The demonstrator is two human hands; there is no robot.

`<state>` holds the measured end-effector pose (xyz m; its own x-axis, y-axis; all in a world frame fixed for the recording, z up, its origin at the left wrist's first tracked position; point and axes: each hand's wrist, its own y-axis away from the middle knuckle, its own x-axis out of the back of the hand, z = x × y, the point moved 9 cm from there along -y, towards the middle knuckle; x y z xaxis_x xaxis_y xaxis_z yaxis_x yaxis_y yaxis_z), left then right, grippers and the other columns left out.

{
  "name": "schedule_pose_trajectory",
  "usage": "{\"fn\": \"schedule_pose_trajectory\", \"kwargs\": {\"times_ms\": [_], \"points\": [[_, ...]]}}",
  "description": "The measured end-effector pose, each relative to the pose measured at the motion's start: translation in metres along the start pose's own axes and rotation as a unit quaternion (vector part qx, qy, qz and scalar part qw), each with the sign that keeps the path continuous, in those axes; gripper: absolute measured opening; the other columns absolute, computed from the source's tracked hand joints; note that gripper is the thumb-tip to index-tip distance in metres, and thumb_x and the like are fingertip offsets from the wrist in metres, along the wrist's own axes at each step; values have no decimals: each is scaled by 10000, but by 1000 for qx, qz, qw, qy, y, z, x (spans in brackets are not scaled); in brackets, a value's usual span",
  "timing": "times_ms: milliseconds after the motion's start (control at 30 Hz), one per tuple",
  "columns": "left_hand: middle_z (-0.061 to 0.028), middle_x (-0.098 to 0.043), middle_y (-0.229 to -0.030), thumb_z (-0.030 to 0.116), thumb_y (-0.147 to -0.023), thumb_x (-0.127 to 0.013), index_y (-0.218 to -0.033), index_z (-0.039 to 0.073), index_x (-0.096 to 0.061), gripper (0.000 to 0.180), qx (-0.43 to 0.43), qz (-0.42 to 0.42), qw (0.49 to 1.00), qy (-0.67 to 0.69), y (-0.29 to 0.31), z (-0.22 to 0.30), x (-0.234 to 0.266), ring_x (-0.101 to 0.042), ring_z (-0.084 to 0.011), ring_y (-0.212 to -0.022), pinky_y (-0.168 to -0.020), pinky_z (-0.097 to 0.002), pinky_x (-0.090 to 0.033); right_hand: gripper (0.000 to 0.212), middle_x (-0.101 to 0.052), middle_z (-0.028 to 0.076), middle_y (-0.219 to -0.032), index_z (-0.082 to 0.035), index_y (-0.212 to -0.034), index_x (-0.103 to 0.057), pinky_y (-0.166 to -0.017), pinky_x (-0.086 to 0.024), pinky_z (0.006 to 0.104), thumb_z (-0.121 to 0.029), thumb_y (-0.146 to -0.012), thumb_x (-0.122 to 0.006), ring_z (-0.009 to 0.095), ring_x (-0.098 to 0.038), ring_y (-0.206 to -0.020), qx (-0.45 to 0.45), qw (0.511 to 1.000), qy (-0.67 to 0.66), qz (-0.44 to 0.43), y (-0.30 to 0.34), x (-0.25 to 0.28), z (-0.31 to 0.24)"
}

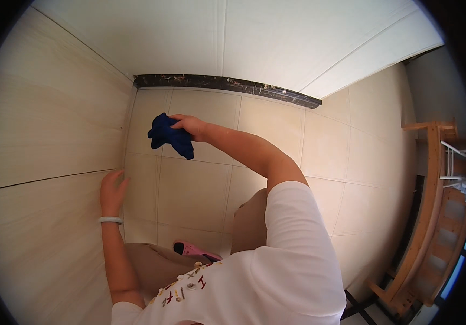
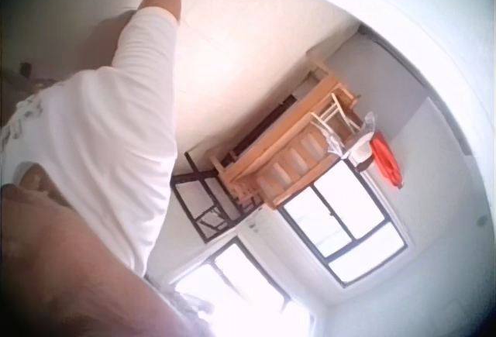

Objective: The person places a box into a cabinet, then uses a cloth to wipe a tabletop, the wall, and the baseboard.

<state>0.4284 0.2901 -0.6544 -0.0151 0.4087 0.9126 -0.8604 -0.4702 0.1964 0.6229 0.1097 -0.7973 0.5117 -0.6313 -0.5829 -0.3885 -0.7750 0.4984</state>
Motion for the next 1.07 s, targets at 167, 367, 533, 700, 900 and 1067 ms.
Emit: {"fn": "schedule_pose_trajectory", "kwargs": {"times_ms": [167,367,533,700,900,1067], "points": [[-148,-615,-1184,210,-808,-680,-1084,42,-659,323,-42,34,998,-12,-1,6,7,-518,-327,-1154,-975,-399,-436,401,-635,140,-1167,-28,-1221,-559,-911,-515,414,-276,-913,-492,265,-634,-1035,-53,973,-188,-123,3,-53,-23],[-130,-628,-1147,227,-816,-679,-1084,40,-663,327,-42,48,998,5,3,13,14,-533,-323,-1115,-935,-397,-465,403,-641,124,-1147,-26,-1232,-556,-883,-526,395,-276,-917,-529,259,-640,-1011,218,965,-18,-147,-9,-96,-65],[-127,-632,-1129,274,-808,-692,-1106,44,-660,378,-43,4,999,33,-9,32,8,-544,-323,-1090,-902,-410,-488,511,-658,150,-1081,10,-1139,-612,-817,-522,351,-272,-735,-747,248,-643,-961,41,938,321,127,-30,-67,-80],[-130,-635,-1114,323,-799,-692,-1125,47,-650,429,35,-51,997,39,6,7,-4,-551,-326,-1072,-879,-426,-498,699,-597,199,-1101,-1,-1239,-511,-878,-488,382,-234,-639,-783,341,-597,-1008,362,749,499,243,22,-221,-166],[-146,-637,-1090,327,-799,-686,-1128,49,-641,433,-21,2,999,48,14,24,12,-569,-337,-1025,-844,-435,-506,835,-399,209,-1376,-35,-1365,-384,-1052,-311,459,-196,-631,-750,398,-393,-1243,739,566,341,131,109,-385,-195],[-163,-627,-1142,312,-782,-707,-1163,89,-627,448,-32,-10,998,44,23,11,26,-541,-340,-1127,-989,-403,-422,863,-326,185,-1473,-92,-1419,-362,-1116,-191,473,-254,-653,-725,406,-318,-1315,737,594,281,158,49,-365,-166]]}}
